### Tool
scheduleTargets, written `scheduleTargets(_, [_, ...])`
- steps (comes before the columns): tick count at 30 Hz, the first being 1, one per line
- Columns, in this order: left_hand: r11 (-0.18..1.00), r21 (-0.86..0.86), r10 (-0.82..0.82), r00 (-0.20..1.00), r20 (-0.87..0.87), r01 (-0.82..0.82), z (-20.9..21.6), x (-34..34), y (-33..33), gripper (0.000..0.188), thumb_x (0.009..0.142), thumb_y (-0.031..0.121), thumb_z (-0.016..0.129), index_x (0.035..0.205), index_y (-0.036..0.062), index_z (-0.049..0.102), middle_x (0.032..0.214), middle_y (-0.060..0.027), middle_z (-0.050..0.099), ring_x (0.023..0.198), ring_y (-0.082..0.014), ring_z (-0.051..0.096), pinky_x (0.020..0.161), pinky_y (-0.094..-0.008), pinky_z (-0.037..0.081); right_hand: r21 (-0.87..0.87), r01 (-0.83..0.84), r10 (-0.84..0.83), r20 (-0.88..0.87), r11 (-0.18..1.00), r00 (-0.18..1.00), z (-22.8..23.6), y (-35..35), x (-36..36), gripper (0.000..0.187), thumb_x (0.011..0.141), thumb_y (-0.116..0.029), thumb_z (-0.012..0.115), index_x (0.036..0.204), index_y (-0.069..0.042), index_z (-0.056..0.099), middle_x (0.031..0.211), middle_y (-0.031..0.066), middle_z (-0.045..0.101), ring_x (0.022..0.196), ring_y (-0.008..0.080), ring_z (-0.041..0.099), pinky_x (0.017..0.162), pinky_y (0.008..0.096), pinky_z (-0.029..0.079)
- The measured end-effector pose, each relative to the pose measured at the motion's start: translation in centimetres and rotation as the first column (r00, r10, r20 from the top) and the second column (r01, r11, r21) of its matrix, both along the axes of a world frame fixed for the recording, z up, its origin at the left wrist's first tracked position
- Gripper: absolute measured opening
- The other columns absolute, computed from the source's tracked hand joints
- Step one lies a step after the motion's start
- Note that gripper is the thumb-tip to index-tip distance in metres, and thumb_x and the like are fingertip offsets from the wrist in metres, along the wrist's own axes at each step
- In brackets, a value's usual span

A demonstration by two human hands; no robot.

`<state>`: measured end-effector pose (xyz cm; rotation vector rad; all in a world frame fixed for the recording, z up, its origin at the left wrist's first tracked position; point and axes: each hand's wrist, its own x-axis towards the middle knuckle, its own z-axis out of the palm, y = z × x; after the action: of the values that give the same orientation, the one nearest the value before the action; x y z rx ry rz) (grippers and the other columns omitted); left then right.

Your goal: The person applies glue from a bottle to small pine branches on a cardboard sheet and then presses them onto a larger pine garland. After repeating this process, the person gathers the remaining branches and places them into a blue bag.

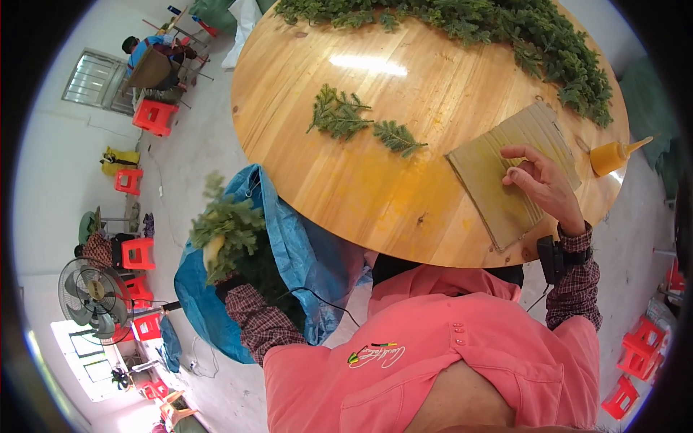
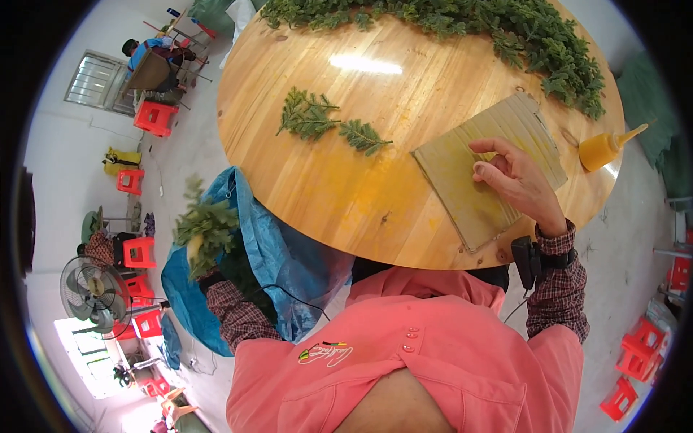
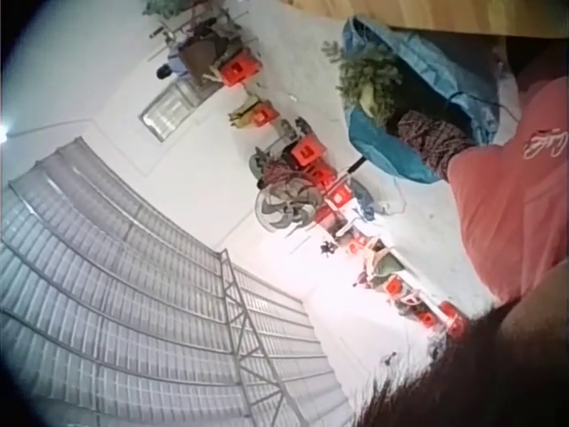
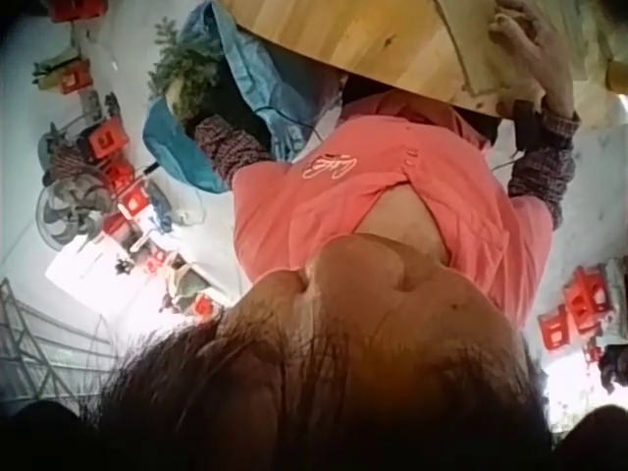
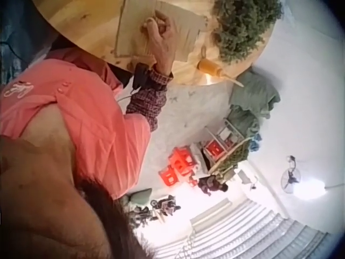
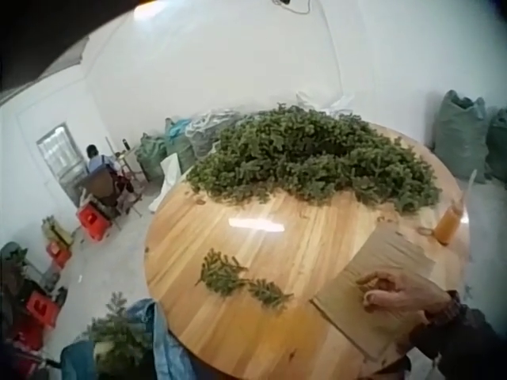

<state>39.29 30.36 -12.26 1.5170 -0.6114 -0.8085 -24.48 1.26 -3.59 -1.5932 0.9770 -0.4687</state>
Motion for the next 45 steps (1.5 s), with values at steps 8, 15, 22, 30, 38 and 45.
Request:
scheduleTargets(8, [0.710,0.669,-0.481,0.844,0.236,0.218,5.2,-9.6,-6.0,0.069,0.075,0.019,0.083,0.134,0.0010,0.053,0.112,-0.0114,0.068,0.100,-0.0235,0.065,0.082,-0.0330,0.054,0.013,-0.003,0.003,0.012,1.000,1.000,-0.6,0.0,0.0,0.035,0.099,-0.013,0.056,0.131,0.000,0.053,0.092,0.0000,0.064,0.090,0.0061,0.061,0.085,0.0206,0.046])
scheduleTargets(15, [0.347,0.909,-0.787,0.455,0.417,-0.232,7.7,-11.8,-11.5,0.089,0.070,0.047,0.081,0.134,-0.0043,0.049,0.114,-0.0252,0.067,0.102,-0.0357,0.067,0.085,-0.0419,0.053,-0.004,-0.034,0.034,-0.012,0.999,0.999,-0.2,0.2,-0.3,0.036,0.099,-0.013,0.056,0.132,0.000,0.052,0.097,0.0008,0.064,0.093,0.0066,0.062,0.086,0.0211,0.046])
scheduleTargets(22, [0.266,0.901,-0.752,0.511,0.416,-0.341,13.1,-15.6,-13.1,0.049,0.080,0.045,0.074,0.094,-0.0014,0.070,0.082,-0.0172,0.072,0.080,-0.0285,0.070,0.074,-0.0393,0.053,0.015,-0.018,0.017,0.023,1.000,1.000,-0.4,0.7,-1.9,0.036,0.099,-0.012,0.056,0.132,0.001,0.052,0.099,0.0014,0.064,0.094,0.0074,0.062,0.087,0.0216,0.045])
scheduleTargets(30, [0.807,0.590,-0.502,0.484,0.717,-0.037,14.9,-18.9,-15.1,0.041,0.086,0.039,0.069,0.103,0.0013,0.071,0.093,-0.0171,0.072,0.093,-0.0305,0.070,0.084,-0.0417,0.052,-0.019,-0.011,0.011,-0.002,1.000,1.000,0.4,1.7,-4.1,0.036,0.097,-0.007,0.054,0.132,0.001,0.052,0.104,0.0028,0.064,0.093,0.0075,0.062,0.086,0.0224,0.045])
scheduleTargets(38, [0.884,0.441,-0.464,0.174,0.868,0.156,9.4,-23.9,-27.0,0.103,0.075,0.053,0.076,0.155,0.0104,0.027,0.155,-0.0279,0.030,0.142,-0.0450,0.032,0.114,-0.0541,0.033,-0.034,0.064,-0.060,0.107,0.997,0.992,0.2,3.8,-5.3,0.036,0.095,-0.004,0.055,0.131,0.001,0.053,0.114,0.0051,0.062,0.092,0.0095,0.063,0.086,0.0233,0.046])
scheduleTargets(45, [0.808,0.426,-0.512,0.127,0.850,0.407,8.1,-28.8,-27.4,0.034,0.079,0.033,0.071,0.108,0.0157,0.072,0.117,-0.0177,0.061,0.108,-0.0365,0.059,0.090,-0.0432,0.050,-0.071,0.058,-0.053,0.072,0.996,0.996,-0.7,4.8,-6.9,0.036,0.096,-0.005,0.053,0.132,0.002,0.052,0.122,0.0074,0.062,0.093,0.0114,0.064,0.088,0.0256,0.047])
